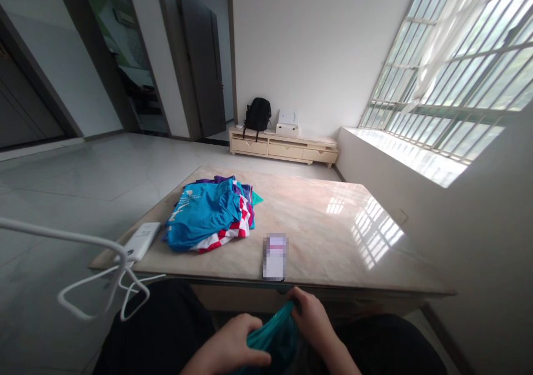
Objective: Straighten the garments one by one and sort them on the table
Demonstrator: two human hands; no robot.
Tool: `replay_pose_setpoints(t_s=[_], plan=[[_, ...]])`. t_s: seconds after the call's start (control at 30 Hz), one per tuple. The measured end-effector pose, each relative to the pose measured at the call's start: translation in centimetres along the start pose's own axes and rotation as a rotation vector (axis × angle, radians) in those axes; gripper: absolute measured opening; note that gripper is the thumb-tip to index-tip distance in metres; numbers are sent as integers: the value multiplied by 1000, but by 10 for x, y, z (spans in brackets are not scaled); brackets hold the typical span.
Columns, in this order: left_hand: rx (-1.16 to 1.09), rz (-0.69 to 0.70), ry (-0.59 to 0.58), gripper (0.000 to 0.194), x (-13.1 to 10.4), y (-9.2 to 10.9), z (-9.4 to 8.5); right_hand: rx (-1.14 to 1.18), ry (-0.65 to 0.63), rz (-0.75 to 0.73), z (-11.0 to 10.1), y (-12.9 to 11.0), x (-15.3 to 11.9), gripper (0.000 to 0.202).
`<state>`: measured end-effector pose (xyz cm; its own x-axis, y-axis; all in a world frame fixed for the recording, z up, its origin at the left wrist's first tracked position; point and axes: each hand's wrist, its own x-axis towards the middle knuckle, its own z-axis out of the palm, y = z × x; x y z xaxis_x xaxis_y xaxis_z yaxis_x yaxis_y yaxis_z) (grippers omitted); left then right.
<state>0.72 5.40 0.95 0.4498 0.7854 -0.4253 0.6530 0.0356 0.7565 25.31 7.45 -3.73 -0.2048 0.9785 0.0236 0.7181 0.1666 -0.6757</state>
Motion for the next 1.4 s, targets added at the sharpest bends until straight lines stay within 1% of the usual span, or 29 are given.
replay_pose_setpoints(t_s=[0.07, 0.13, 0.23, 0.33, 0.43, 0.57, 0.63, 0.7, 0.77, 0.83, 0.9, 0.93, 0.97, 1.0, 1.03, 1.1, 1.13, 1.2, 1.27, 1.33, 1.4], plan=[[175, -45, 96, 21, 2, -2, 0, -44, 50, 36, -5, 2, 0, 26], [327, -88, 177, 19, 5, -3, 5, -82, 90, 53, -9, 3, -2, 23], [486, -127, 247, 20, 8, -3, 13, -135, 136, 63, -11, 3, -4, 21], [570, -129, 273, 21, 8, 1, 17, -190, 172, 83, -10, 4, -5, 21], [606, -95, 287, 23, 3, 6, 15, -241, 215, 126, -13, 11, -4, 21], [618, -25, 277, 28, -12, 8, 6, -264, 299, 223, -28, 26, 1, 19], [593, 20, 255, 29, -21, 8, 1, -232, 312, 258, -36, 33, 4, 18], [545, 75, 236, 30, -27, 6, -2, -157, 250, 245, -38, 33, 5, 17], [496, 139, 227, 31, -30, 3, -1, -44, 103, 181, -31, 25, 1, 21], [465, 187, 229, 33, -28, -5, 5, 80, -94, 88, -16, 10, -8, 28], [429, 209, 248, 38, -22, -20, 15, 187, -280, -14, 4, -7, -21, 34], [404, 210, 269, 41, -17, -30, 20, 221, -344, -65, 15, -15, -27, 38], [373, 213, 290, 45, -13, -40, 26, 225, -381, -109, 25, -21, -32, 42], [343, 217, 310, 48, -9, -50, 32, 201, -392, -141, 36, -26, -36, 43], [314, 226, 324, 51, -6, -58, 36, 157, -384, -158, 45, -29, -38, 39], [261, 255, 327, 54, -4, -68, 42, 50, -347, -154, 60, -29, -37, 22], [233, 273, 332, 54, -6, -69, 43, 7, -330, -139, 65, -28, -36, 15], [169, 298, 362, 52, -12, -63, 41, -42, -307, -115, 71, -21, -30, 10], [100, 302, 387, 50, -22, -51, 35, -96, -293, -89, 71, -12, -25, 12], [40, 292, 385, 49, -30, -40, 26, -151, -282, -51, 66, -1, -19, 16], [-12, 268, 389, 48, -36, -32, 15, -190, -265, -11, 57, 10, -14, 19]])
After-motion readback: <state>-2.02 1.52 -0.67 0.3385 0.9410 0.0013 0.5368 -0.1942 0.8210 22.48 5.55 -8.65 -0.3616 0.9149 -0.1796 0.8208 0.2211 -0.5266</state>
